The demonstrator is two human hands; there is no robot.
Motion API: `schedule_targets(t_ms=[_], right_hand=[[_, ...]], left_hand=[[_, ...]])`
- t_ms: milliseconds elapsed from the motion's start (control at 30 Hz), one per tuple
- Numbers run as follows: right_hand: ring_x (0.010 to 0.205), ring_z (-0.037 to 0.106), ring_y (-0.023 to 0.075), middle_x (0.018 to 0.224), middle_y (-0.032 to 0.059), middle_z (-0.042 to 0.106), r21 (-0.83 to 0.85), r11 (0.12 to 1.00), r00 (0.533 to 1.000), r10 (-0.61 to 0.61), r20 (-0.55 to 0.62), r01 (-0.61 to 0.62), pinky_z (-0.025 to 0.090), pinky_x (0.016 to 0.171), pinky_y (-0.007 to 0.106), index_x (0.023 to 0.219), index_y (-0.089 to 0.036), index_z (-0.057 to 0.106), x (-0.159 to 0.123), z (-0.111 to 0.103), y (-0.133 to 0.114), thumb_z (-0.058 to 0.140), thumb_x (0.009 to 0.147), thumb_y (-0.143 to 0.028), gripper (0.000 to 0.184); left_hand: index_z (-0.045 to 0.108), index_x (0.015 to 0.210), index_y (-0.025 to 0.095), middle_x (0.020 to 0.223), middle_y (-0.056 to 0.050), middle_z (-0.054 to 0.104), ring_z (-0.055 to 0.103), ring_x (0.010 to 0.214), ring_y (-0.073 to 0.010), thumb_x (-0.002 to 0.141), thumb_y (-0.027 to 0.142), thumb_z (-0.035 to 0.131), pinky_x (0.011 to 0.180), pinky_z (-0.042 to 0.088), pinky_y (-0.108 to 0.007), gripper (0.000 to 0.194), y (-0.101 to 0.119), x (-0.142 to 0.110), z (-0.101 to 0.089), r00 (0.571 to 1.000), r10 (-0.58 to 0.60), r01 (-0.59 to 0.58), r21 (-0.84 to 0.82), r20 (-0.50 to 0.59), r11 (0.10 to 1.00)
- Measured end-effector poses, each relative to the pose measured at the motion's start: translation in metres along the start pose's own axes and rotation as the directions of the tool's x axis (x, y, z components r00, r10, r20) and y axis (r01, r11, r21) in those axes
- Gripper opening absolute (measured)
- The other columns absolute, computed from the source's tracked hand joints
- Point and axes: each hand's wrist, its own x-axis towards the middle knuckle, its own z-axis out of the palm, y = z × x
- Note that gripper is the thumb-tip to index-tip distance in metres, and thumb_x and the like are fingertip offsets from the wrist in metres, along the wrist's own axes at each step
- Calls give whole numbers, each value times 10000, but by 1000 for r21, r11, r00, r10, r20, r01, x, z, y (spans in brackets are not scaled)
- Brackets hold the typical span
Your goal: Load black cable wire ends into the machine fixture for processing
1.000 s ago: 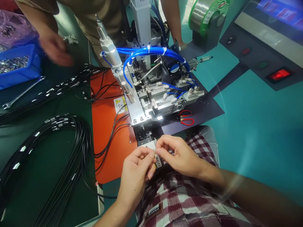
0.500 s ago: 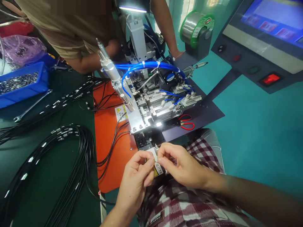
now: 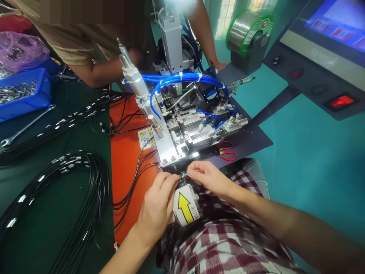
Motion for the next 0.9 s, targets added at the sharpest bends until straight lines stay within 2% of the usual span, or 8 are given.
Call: schedule_targets(t_ms=[100, 200, 433, 667, 900], right_hand=[[514, 324, 75, 560, -67, 412, -5, 1000, 1000, 22, -18, -22, 236, 489, 227, 653, -171, 483, 6, 0, 7, 613, 753, -423, 301], [509, 322, 75, 551, -69, 407, -7, 999, 998, 47, -29, -47, 237, 482, 225, 662, -170, 489, 8, -1, 12, 623, 752, -444, 318], [509, 339, 76, 554, -66, 417, -9, 997, 996, 71, -45, -71, 254, 484, 225, 694, -164, 515, 9, -2, 14, 626, 759, -471, 334], [517, 334, 81, 568, -63, 417, -20, 997, 997, 72, -36, -73, 246, 491, 234, 721, -154, 525, 12, -2, 19, 606, 777, -439, 301], [534, 365, 85, 593, -52, 452, 4, 996, 995, 88, -48, -87, 281, 508, 235, 722, -157, 524, 12, -2, 18, 627, 758, -469, 330]], left_hand=[[579, 1109, 142, 922, -100, 620, 622, 796, -177, 923, 92, 401, 676, 518, -262, 262, -15, -1, 5, 983, 181, -180, 183, 13, 966], [570, 1115, 114, 889, -116, 636, 627, 759, -190, 925, 79, 383, 634, 521, -273, 269, -19, 0, 5, 961, 274, -274, 281, 38, 920], [544, 1168, 79, 897, -145, 632, 626, 767, -218, 906, 78, 374, 622, 534, -306, 312, -22, 2, 1, 950, 297, -313, 256, 99, 915], [526, 1199, 47, 957, -196, 610, 616, 824, -283, 833, 83, 390, 624, 553, -384, 393, -27, -2, 1, 945, 296, -321, 223, 138, 920], [507, 1223, 53, 976, -199, 604, 603, 837, -290, 802, 84, 408, 638, 551, -400, 434, -27, -3, 1, 945, 286, -315, 208, 156, 926]])
